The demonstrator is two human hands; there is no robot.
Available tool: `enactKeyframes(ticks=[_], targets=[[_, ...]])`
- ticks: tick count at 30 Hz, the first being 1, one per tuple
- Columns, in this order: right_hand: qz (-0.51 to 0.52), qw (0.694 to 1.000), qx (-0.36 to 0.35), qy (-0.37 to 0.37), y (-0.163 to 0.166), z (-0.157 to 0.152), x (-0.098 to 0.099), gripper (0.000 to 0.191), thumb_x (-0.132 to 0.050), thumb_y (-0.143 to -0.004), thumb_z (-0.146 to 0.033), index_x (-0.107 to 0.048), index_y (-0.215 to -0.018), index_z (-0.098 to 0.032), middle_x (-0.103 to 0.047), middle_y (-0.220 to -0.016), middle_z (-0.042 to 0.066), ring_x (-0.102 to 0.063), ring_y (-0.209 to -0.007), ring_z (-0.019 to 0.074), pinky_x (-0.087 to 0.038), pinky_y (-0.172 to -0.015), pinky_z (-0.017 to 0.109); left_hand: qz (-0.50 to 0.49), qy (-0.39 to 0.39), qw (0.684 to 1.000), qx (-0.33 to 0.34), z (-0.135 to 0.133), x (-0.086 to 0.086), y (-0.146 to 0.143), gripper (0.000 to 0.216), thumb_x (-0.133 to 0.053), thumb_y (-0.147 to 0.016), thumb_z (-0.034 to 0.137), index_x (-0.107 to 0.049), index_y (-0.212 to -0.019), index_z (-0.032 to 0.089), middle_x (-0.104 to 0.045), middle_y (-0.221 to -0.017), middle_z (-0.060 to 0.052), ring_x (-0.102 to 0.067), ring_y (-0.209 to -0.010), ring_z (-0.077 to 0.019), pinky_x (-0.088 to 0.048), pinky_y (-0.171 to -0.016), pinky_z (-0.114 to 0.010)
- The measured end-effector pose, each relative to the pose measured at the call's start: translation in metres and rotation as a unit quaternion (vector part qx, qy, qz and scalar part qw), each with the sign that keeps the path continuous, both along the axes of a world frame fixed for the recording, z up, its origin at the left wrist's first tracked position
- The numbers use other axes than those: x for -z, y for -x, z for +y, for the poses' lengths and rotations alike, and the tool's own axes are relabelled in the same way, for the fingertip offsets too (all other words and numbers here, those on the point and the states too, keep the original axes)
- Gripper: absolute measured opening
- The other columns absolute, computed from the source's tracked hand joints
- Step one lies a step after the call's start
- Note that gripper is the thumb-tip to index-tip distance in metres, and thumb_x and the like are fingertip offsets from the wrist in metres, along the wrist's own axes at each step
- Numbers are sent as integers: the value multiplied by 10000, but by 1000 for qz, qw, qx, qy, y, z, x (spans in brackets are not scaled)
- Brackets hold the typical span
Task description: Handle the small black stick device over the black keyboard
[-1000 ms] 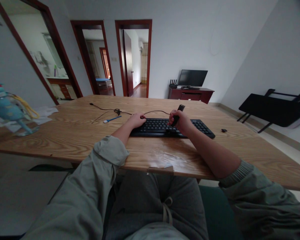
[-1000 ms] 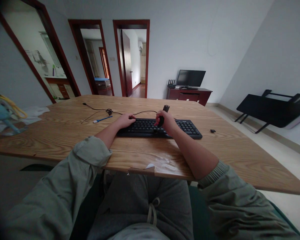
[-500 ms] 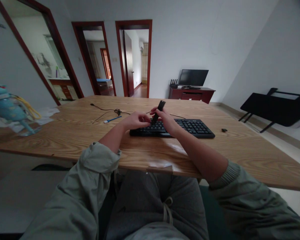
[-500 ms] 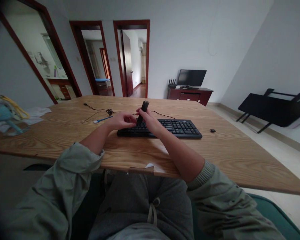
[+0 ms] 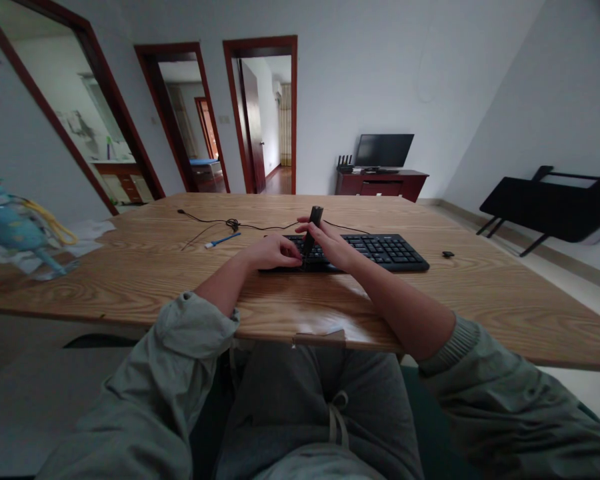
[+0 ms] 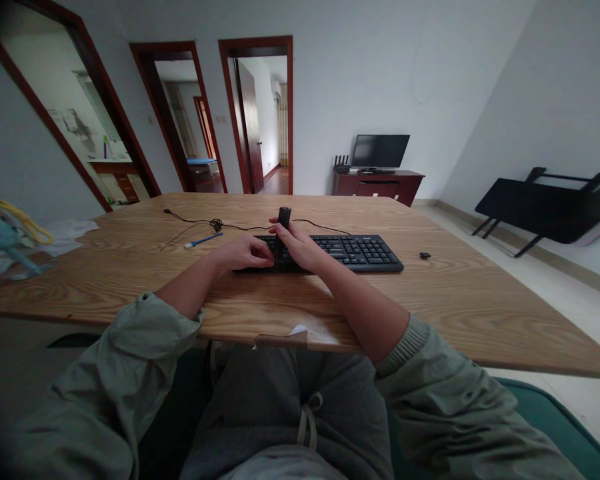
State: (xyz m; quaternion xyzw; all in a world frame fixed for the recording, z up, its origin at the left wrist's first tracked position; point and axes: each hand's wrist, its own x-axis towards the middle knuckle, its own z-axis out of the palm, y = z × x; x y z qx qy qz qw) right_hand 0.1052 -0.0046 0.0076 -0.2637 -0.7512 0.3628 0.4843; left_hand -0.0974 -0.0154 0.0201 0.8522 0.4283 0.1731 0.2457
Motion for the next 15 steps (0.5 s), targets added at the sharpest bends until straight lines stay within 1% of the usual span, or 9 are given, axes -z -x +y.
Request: enactKeyframes(ticks=[4, 7, 11, 15], targets=[[-12, 999, 37, -36, 0, 5, 2, 399, -554, -885, -501, -615, -1115, -181, -654, -1042, 76, -584, -989, 201, -448, -924, 360, 11, -35, 999, 6, 1, 1, 2, 253, -627, -762, 384, -752, -872, 193, -716, -770, -1, -612, -694, -131, -422, -632, -224], [-39, 997, 36, -59, -1, 6, 1, 368, -571, -877, -478, -626, -1080, -176, -656, -1000, 73, -590, -910, 198, -472, -852, 361, 16, -58, 998, 7, 1, -1, 3, 251, -616, -765, 359, -754, -870, 178, -707, -758, -9, -604, -688, -128, -417, -634, -225], [-66, 996, 21, -60, -4, 0, -3, 359, -619, -846, -463, -634, -1049, -167, -659, -929, 64, -589, -831, 188, -480, -776, 342, 12, -63, 998, -13, 0, -4, 5, 248, -631, -756, 359, -749, -852, 164, -693, -737, -16, -593, -684, -129, -413, -631, -227], [-68, 995, 29, -73, -7, -4, -8, 332, -611, -847, -479, -641, -924, -158, -654, -882, 61, -572, -792, 177, -463, -730, 319, -15, -57, 997, -41, -5, -9, 6, 261, -640, -744, 372, -715, -834, 139, -671, -710, -22, -569, -638, -132, -402, -588, -240]])
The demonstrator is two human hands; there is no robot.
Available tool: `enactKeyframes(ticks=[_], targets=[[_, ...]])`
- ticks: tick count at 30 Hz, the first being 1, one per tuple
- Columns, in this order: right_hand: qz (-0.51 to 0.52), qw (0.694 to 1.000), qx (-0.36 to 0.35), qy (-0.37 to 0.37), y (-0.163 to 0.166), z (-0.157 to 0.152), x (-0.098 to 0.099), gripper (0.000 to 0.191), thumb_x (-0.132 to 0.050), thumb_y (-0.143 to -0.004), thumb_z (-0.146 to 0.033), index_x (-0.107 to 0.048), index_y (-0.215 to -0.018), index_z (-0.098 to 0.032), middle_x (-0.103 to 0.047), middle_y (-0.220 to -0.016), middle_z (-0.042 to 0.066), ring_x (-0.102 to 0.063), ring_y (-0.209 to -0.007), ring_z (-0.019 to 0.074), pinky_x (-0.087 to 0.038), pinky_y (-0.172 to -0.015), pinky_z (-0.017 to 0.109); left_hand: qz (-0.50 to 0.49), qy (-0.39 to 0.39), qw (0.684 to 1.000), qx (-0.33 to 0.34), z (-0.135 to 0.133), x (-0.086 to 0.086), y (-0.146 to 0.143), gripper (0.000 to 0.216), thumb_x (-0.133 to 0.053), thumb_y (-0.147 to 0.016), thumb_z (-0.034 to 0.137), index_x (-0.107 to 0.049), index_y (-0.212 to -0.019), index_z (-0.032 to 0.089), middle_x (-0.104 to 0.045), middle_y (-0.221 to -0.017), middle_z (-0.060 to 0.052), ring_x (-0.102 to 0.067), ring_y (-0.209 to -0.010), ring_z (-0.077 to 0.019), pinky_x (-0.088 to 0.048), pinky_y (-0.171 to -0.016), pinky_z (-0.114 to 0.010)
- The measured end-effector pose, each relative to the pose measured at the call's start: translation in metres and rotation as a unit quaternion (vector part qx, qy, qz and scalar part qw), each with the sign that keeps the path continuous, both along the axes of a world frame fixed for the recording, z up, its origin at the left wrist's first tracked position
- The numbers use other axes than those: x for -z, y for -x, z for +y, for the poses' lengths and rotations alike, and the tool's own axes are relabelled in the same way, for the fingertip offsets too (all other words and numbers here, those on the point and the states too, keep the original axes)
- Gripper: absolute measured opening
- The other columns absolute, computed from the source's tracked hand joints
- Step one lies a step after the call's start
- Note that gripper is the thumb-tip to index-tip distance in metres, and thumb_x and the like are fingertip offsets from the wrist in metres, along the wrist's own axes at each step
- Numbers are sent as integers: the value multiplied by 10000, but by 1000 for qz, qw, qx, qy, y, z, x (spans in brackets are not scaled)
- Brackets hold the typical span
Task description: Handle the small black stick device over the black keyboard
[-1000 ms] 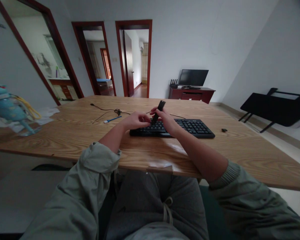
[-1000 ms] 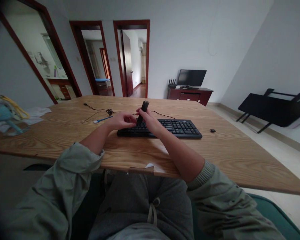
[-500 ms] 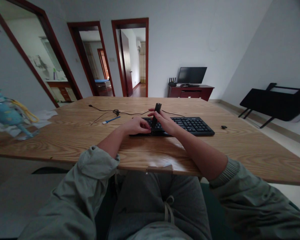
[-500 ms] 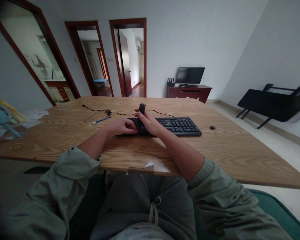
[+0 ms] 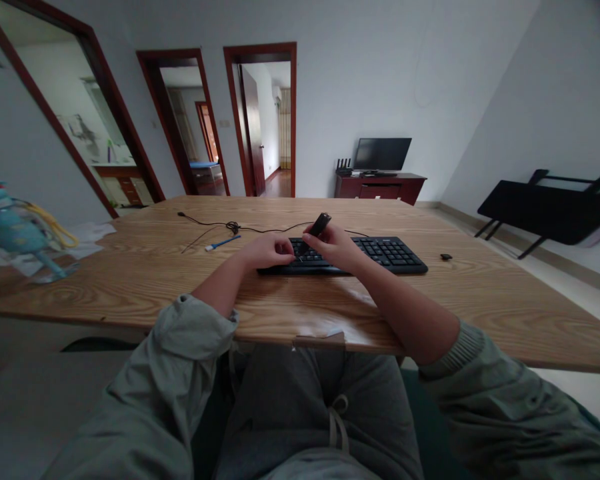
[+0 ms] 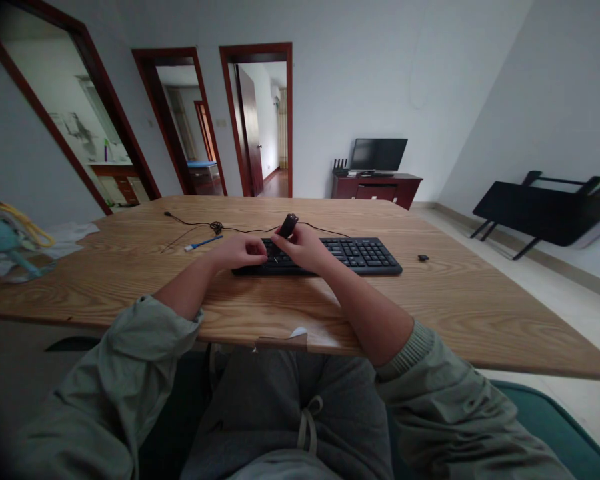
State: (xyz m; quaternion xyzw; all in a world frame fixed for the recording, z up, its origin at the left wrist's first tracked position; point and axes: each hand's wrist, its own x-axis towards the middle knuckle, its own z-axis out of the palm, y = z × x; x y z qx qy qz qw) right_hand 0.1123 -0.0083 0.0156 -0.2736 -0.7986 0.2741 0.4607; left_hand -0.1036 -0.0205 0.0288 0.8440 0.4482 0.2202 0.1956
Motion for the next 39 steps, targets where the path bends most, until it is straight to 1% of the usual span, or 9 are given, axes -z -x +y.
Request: enactKeyframes(ticks=[3, 8, 12, 16, 21, 28, 33, 36, 39], targets=[[-13, 1000, 16, -3, -1, 1, 1, 329, -605, -848, -484, -627, -845, -156, -636, -815, 47, -545, -730, 159, -441, -675, 300, -30, 17, 999, -5, -4, -5, 0, 253, -638, -744, 373, -683, -811, 133, -649, -688, -18, -548, -616, -128, -398, -574, -243], [-5, 999, 32, 6, -3, 2, 4, 343, -623, -833, -502, -614, -814, -159, -610, -766, 32, -525, -678, 144, -426, -620, 286, -61, 20, 998, -1, -6, -8, 0, 257, -655, -735, 370, -679, -812, 126, -649, -710, -24, -551, -637, -130, -415, -595, -251], [28, 998, 43, 48, -3, -2, 0, 379, -638, -809, -544, -589, -789, -168, -585, -691, 17, -517, -601, 132, -420, -545, 271, -60, 26, 998, 15, -2, -3, 1, 294, -675, -740, 400, -709, -843, 127, -683, -748, -41, -581, -666, -142, -433, -614, -258], [65, 994, 36, 85, 0, -6, -4, 409, -655, -786, -571, -592, -841, -171, -620, -687, 25, -546, -552, 131, -448, -498, 265, -63, 27, 997, 23, 4, 5, 1, 340, -675, -752, 445, -727, -868, 129, -699, -765, -48, -594, -675, -141, -434, -609, -250], [100, 987, 24, 123, 3, -5, -1, 434, -669, -764, -596, -583, -854, -180, -632, -709, 28, -589, -556, 142, -496, -492, 272, -67, 28, 997, 32, 6, 8, -1, 341, -674, -758, 444, -731, -872, 128, -707, -785, -52, -603, -692, -140, -440, -624, -245], [89, 990, 37, 101, 2, -1, 1, 389, -642, -800, -565, -577, -821, -182, -620, -704, 22, -577, -560, 132, -448, -453, 240, -79, 34, 996, 26, 5, 5, 0, 297, -660, -755, 399, -708, -873, 131, -689, -771, -38, -585, -681, -140, -439, -626, -254], [117, 978, -5, 174, 1, -6, -3, 305, -642, -792, -468, -587, -851, -174, -651, -779, 36, -615, -619, 146, -467, -474, 242, -140, 52, 988, 28, 8, 3, 0, 312, -617, -771, 350, -707, -969, 126, -700, -852, -53, -600, -758, -150, -464, -691, -269], [147, 968, -27, 203, 1, -10, -5, 272, -637, -767, -410, -575, -904, -183, -658, -822, 33, -635, -655, 158, -471, -476, 243, -154, 69, 985, 38, 8, 4, -1, 346, -660, -748, 366, -707, -986, 119, -711, -900, -68, -614, -787, -155, -479, -727, -282], [158, 963, -40, 214, 1, -10, -6, 277, -628, -753, -405, -553, -917, -195, -654, -829, 30, -642, -676, 168, -476, -475, 250, -149, 93, 983, 49, 6, 5, -2, 387, -719, -709, 391, -707, -985, 119, -721, -910, -76, -627, -782, -159, -491, -728, -291]])
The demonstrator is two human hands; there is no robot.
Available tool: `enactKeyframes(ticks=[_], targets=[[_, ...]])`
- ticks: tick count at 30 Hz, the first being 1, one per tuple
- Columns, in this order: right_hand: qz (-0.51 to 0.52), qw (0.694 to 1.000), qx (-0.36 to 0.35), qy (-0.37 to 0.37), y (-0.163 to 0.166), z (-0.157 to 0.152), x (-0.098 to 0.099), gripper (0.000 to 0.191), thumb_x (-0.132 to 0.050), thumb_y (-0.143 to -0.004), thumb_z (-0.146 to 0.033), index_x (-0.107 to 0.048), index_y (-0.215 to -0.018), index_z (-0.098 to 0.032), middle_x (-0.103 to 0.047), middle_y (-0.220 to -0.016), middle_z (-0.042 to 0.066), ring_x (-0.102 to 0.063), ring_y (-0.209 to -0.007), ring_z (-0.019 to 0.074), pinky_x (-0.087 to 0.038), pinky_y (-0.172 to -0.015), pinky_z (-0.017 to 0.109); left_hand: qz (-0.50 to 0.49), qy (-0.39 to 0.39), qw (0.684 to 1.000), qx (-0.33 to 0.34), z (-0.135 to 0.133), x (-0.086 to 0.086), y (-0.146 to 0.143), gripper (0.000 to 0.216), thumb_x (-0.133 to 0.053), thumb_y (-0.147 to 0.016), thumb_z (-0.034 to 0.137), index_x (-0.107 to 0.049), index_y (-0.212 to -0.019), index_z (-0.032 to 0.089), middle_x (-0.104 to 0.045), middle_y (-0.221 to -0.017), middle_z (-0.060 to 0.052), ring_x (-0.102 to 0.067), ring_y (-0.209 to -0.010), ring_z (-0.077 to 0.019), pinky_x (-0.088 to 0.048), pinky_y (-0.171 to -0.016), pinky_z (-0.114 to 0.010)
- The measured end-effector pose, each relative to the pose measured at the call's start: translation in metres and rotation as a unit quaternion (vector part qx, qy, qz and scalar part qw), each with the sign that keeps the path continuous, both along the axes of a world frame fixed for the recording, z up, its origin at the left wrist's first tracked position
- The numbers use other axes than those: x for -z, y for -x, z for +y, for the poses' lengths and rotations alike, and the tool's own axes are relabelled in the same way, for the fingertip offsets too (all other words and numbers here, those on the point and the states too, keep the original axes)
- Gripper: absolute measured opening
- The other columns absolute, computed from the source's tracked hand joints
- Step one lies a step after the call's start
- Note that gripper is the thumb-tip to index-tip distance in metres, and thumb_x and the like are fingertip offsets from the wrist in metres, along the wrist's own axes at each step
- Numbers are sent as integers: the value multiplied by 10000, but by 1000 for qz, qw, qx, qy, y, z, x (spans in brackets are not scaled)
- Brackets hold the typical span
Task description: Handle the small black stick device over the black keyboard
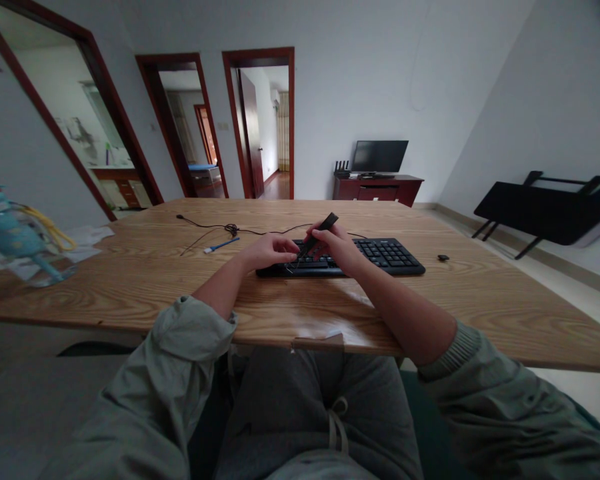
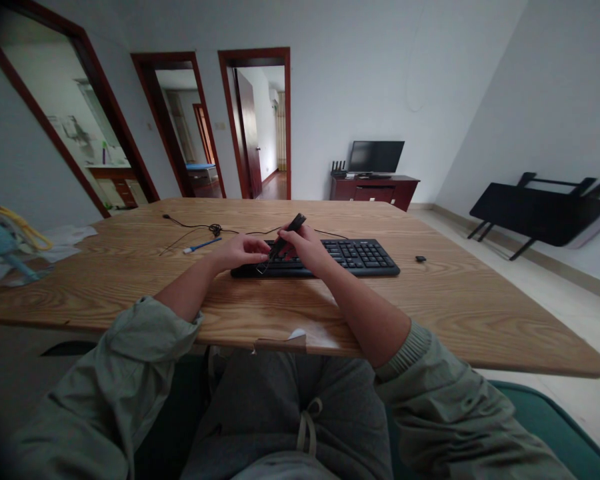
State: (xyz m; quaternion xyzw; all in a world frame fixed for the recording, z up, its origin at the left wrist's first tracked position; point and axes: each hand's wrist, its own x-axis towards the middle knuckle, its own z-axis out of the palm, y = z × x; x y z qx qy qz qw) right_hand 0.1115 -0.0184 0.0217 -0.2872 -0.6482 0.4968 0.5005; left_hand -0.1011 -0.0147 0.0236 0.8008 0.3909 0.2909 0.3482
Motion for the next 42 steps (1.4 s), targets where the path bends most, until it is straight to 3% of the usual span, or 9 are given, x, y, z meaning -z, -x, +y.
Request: enactKeyframes(ticks=[12, 22, 28, 36, 42], targets=[[-16, 1000, -9, 14, -1, -1, 2, 273, -609, -747, -394, -545, -926, -198, -634, -871, 34, -634, -704, 166, -496, -507, 264, 67, -54, 996, -33, -6, -6, -2, 334, -683, -748, 386, -751, -947, 126, -724, -822, -59, -618, -725, -155, -479, -687, -273], [-123, 984, 30, -126, -9, 11, 7, 352, -594, -843, -516, -581, -931, -175, -574, -726, 1, -519, -598, 120, -420, -528, 253, 60, -7, 998, -28, -7, -7, -2, 299, -731, -718, 348, -745, -936, 144, -743, -883, -60, -643, -769, -163, -496, -711, -280], [-127, 984, 15, -120, -9, 8, 6, 333, -591, -844, -506, -584, -875, -174, -524, -689, -17, -473, -567, 107, -399, -524, 251, 71, -3, 997, -33, -9, -8, -3, 299, -722, -724, 344, -738, -943, 141, -742, -888, -59, -641, -764, -158, -493, -705, -277], [-94, 994, 20, -60, -5, 3, 2, 383, -605, -797, -557, -554, -832, -179, -519, -635, -22, -455, -523, 105, -362, -479, 247, 71, -31, 996, -33, -6, -6, -1, 364, -705, -739, 414, -730, -969, 133, -738, -899, -64, -644, -779, -166, -488, -708, -276], [-134, 983, 31, -122, -8, 5, 4, 378, -579, -840, -557, -562, -822, -179, -484, -622, -29, -429, -541, 105, -366, -502, 249, 69, -15, 997, -40, -7, -7, -1, 339, -721, -727, 383, -730, -958, 136, -738, -904, -64, -638, -777, -163, -489, -718, -280]])
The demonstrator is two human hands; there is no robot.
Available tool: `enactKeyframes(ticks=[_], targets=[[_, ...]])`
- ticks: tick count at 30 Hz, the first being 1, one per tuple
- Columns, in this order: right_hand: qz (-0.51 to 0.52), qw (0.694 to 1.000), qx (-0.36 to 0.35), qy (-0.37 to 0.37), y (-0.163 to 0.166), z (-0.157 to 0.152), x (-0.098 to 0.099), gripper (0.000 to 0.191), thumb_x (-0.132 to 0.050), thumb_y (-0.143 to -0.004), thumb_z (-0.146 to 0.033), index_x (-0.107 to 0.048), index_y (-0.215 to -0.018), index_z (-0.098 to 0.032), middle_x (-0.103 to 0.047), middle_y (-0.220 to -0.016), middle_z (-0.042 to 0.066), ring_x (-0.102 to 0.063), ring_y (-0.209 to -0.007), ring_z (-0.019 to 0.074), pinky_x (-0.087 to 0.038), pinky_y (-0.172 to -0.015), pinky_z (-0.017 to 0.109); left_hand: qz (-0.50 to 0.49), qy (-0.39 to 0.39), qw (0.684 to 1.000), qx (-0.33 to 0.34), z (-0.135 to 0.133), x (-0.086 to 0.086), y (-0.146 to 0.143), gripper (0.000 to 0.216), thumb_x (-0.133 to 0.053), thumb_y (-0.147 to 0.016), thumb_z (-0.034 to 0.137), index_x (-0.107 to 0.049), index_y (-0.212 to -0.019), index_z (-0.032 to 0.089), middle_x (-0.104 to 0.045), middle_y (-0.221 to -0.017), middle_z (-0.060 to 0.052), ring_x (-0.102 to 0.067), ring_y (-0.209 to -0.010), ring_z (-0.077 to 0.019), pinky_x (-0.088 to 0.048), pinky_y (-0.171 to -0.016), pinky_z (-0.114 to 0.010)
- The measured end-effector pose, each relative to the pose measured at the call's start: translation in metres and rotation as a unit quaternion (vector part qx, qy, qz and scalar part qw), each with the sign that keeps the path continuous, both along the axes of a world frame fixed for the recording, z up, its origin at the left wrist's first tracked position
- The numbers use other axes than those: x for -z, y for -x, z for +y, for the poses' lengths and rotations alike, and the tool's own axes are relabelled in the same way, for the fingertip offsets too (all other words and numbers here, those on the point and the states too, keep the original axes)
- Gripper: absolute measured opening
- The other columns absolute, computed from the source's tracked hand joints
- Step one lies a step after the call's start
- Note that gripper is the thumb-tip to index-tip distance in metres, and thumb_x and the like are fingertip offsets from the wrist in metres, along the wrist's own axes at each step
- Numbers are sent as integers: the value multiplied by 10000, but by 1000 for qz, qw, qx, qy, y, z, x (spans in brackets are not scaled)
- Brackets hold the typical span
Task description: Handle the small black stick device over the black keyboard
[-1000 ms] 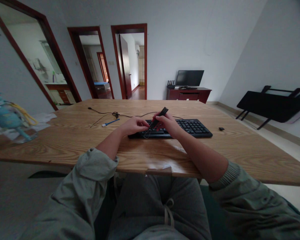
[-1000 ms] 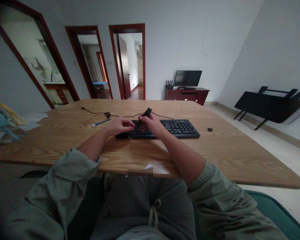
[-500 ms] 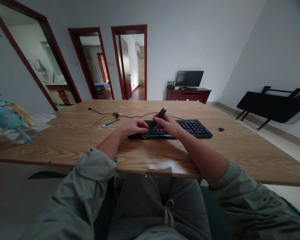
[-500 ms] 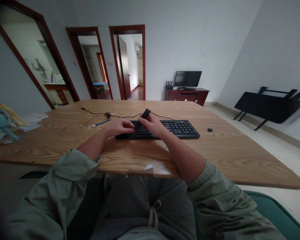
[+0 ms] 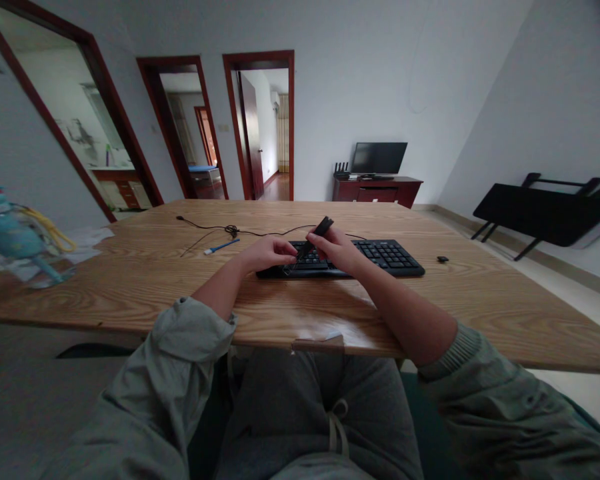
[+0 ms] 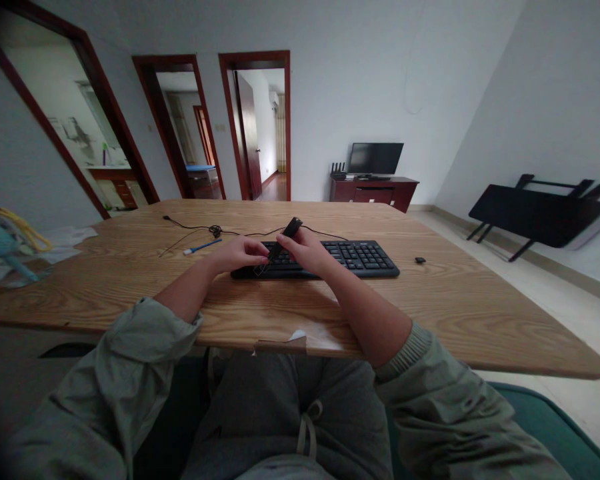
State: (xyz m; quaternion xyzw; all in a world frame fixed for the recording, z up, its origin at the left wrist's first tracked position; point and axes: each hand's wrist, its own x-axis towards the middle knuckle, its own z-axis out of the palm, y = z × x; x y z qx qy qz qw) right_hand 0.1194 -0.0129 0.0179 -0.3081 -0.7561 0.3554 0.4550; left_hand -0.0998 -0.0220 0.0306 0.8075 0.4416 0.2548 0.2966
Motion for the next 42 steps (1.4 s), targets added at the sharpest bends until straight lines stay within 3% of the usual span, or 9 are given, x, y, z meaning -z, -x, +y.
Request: enactKeyframes(ticks=[4, 11, 18, 24, 34, 42], targets=[[-32, 999, -6, -39, -1, 1, 0, 367, -571, -858, -537, -593, -892, -172, -547, -709, -2, -479, -606, 121, -404, -538, 254, -1, 20, 1000, 18, 2, 2, 2, 358, -724, -722, 408, -722, -967, 148, -735, -922, -64, -643, -797, -167, -493, -735, -287], [7, 1000, 5, -19, 1, -3, -1, 352, -650, -798, -468, -567, -988, -182, -602, -899, 34, -532, -596, 106, -462, -514, 261, 11, 11, 999, 46, 8, 3, 9, 393, -685, -754, 477, -701, -961, 144, -713, -902, -69, -636, -801, -172, -489, -717, -274], [-6, 1000, 11, -27, 4, 1, 5, 295, -657, -762, -347, -553, -990, -192, -578, -771, -3, -565, -632, 131, -496, -556, 275, 76, -104, 987, 92, 19, 11, 12, 245, -690, -757, 380, -767, -879, 182, -672, -1017, -64, -606, -874, -154, -463, -783, -248], [-54, 993, 37, -99, 4, 4, 9, 261, -617, -772, -305, -564, -992, -177, -588, -790, 4, -530, -660, 128, -454, -606, 269, 80, -105, 987, 89, 20, 14, 11, 223, -696, -763, 365, -783, -880, 196, -661, -1024, -63, -613, -906, -157, -463, -855, -257], [-60, 990, 50, -117, 9, 4, 8, 246, -553, -742, -243, -550, -977, -170, -579, -791, 2, -517, -704, 146, -426, -677, 292, 97, -141, 982, 84, 21, 18, 7, 161, -706, -767, 327, -777, -835, 200, -653, -1006, -40, -619, -912, -149, -468, -881, -259], [-96, 977, 43, -187, 27, -3, 4, 61, -484, -774, -219, -537, -769, -189, -558, -736, 4, -507, -731, 163, -383, -705, 302, 111, -176, 974, 94, 24, 21, 7, 122, -710, -771, 307, -769, -797, 203, -673, -1017, -39, -611, -968, -168, -455, -912, -266]])
